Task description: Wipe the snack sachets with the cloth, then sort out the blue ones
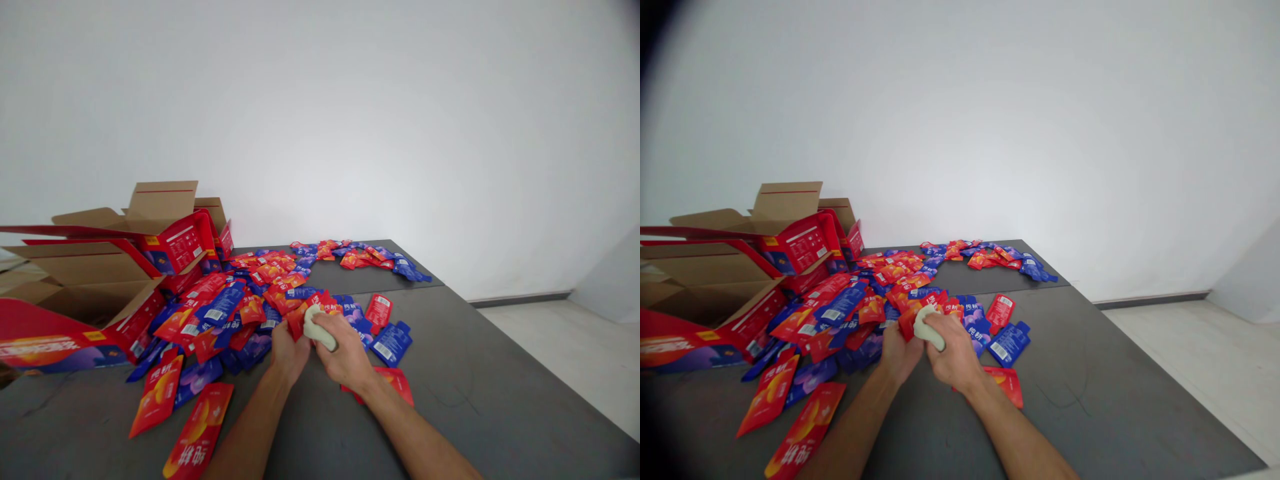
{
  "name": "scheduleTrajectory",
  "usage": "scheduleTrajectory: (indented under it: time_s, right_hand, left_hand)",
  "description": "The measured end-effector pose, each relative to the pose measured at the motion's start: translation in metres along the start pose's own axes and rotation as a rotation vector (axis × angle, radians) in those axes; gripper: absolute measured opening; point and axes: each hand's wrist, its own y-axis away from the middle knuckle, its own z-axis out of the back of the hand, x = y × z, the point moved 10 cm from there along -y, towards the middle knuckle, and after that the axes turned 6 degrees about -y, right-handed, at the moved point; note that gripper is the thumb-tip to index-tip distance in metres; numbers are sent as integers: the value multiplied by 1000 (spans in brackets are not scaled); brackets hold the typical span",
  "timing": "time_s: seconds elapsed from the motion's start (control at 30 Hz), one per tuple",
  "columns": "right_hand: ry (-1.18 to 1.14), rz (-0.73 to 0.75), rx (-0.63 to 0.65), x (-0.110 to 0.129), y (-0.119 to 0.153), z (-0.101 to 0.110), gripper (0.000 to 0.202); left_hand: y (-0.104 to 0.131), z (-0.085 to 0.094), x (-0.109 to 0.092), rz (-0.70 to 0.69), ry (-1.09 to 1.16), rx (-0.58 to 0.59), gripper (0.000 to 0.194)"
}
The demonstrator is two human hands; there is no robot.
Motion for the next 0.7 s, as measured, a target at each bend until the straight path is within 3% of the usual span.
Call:
scheduleTrajectory:
  time_s: [0.1, 0.3, 0.43, 0.53, 0.63, 0.7]
  right_hand:
    - [45, -5, -21, -6, -1, 4, 43]
    - [182, -142, -248, -31, 1, 38, 39]
    - [129, -72, -124, -17, -1, 22, 41]
    - [47, -41, -25, -3, -1, 6, 41]
    - [7, -41, 11, 2, -1, 0, 41]
    - [27, -77, -11, -4, -1, 4, 42]
  left_hand:
    - [2, -3, -4, -18, 161, 2, 21]
    - [11, -19, 14, 97, 118, 78, 32]
    - [9, -17, 18, 67, 102, 52, 26]
    - [11, -15, 18, 101, 74, 40, 33]
    - [13, -16, 19, 158, 30, 47, 43]
    - [10, -12, 10, 99, -11, 29, 38]
